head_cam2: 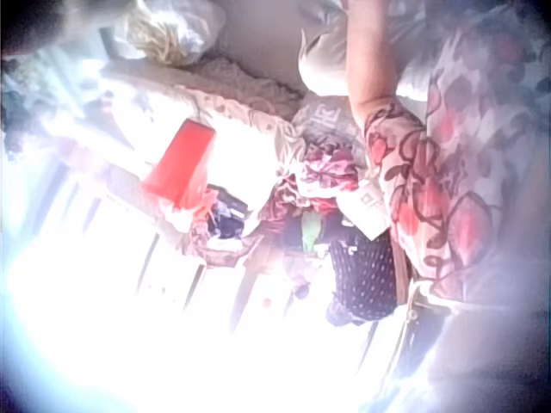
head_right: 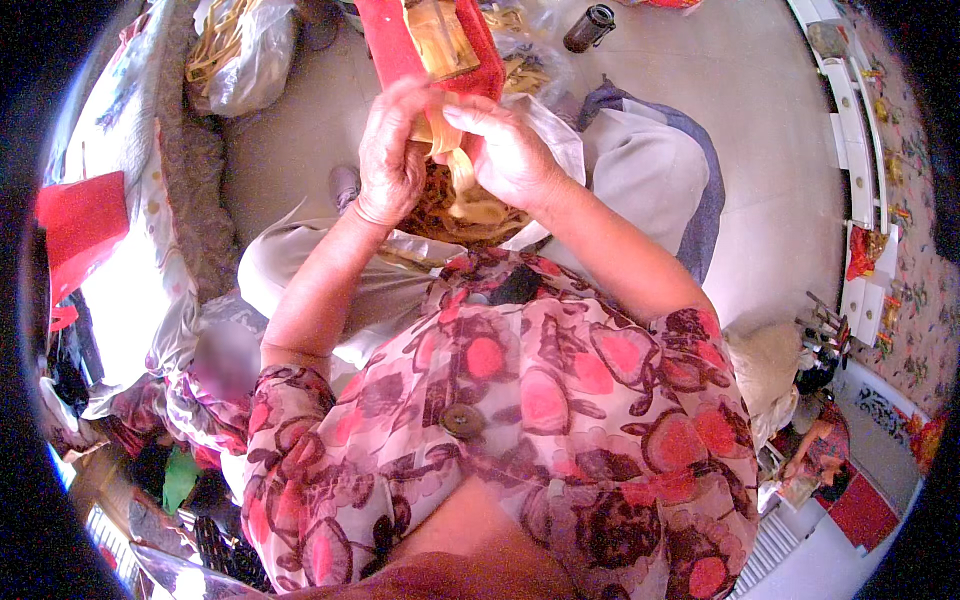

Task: The person uses a wooden cutting tool to slice long yellow strips from a larger block of material, then folds and sorts the strips by hand into a white bag.

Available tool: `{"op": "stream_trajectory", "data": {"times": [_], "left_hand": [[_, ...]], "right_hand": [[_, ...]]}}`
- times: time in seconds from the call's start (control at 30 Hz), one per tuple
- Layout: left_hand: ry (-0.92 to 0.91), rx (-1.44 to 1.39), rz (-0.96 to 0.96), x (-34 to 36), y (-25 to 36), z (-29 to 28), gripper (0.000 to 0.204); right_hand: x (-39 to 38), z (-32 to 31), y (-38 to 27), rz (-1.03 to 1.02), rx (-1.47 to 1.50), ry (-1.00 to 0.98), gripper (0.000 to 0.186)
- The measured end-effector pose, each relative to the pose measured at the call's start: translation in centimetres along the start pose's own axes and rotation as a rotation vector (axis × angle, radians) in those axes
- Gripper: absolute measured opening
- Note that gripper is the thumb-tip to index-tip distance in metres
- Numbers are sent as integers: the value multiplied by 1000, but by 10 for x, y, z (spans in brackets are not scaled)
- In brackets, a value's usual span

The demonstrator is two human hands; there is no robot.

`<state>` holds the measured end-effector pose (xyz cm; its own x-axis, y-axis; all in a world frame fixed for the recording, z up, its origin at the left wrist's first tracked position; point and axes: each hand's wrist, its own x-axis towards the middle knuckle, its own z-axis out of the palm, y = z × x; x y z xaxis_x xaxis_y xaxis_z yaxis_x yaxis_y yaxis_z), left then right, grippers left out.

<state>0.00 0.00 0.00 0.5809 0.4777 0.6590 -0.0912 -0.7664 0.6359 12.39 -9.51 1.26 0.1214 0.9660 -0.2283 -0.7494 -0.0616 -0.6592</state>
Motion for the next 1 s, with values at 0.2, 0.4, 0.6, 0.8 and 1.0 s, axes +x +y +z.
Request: {"op": "stream_trajectory", "data": {"times": [0.2,0.4,0.6,0.8,1.0], "left_hand": [[-88,-42,-192,-5,-5,0,29],[-49,-422,-498,-9,-5,10,13],[-159,-912,-752,-4,-5,9,15],[-68,-561,-550,-8,-26,16,15],[-78,-830,-738,-9,-24,16,20]], "right_hand": [[0,1,-1,23,-614,174,18],[-10,15,-7,-538,-1532,103,23],[-4,-2,-21,-501,-1419,133,19],[-8,8,-24,-152,-831,34,17],[-3,0,-22,-21,-690,129,24]]}}
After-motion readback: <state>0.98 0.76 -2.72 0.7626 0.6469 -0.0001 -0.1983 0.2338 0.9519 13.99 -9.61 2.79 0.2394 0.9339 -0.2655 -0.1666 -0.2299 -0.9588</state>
